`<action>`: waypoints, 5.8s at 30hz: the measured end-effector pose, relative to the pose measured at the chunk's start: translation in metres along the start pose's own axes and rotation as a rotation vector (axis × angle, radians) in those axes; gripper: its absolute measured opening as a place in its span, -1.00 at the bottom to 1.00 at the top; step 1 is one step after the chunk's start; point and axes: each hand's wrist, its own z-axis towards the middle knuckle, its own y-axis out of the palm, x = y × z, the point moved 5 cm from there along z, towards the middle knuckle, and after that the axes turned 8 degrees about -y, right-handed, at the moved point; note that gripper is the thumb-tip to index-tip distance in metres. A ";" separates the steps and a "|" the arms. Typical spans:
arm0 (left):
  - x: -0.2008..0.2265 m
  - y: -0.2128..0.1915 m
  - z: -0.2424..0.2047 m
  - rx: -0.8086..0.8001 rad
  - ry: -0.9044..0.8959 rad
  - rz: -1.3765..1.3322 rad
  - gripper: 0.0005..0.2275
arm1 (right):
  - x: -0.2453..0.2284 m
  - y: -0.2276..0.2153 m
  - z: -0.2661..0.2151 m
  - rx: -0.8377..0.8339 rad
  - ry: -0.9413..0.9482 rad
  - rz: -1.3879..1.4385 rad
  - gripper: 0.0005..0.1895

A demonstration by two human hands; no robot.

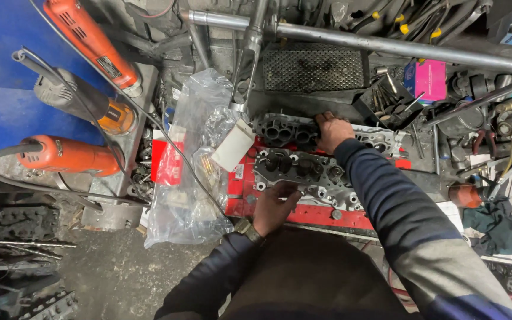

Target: The person assembles a cylinder head by inserting valve springs and retainers into the bores. They use a specialized tool to compress the springs and secure the retainers. The person then places the camshaft into the cylinder head and wipes the surface with a cloth.

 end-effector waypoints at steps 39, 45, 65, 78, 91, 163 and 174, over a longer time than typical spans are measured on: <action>0.201 0.068 -0.024 -0.511 0.757 0.080 0.08 | -0.150 -0.152 -0.267 0.598 -0.413 1.070 -0.63; 0.208 0.075 -0.041 -0.477 1.047 0.168 0.14 | -0.161 -0.091 -0.277 -0.134 0.387 2.102 -0.38; 0.126 -0.036 0.054 0.243 0.020 -0.346 -0.41 | -0.068 -0.027 -0.092 0.595 -0.140 0.176 -0.46; 0.053 -0.061 0.026 0.314 0.031 -0.194 -0.64 | -0.064 0.017 -0.031 0.369 -0.244 -0.170 -0.39; 0.079 -0.062 0.010 0.350 0.229 0.068 -0.63 | -0.066 -0.050 -0.046 0.557 -0.065 -0.290 -0.06; 0.221 -0.005 -0.065 -0.439 0.710 0.652 -0.69 | -0.150 -0.198 -0.255 0.546 -0.785 0.863 -0.68; 0.223 -0.006 -0.059 -0.325 0.826 0.437 -0.78 | -0.142 -0.224 -0.260 0.584 -0.805 0.836 -0.59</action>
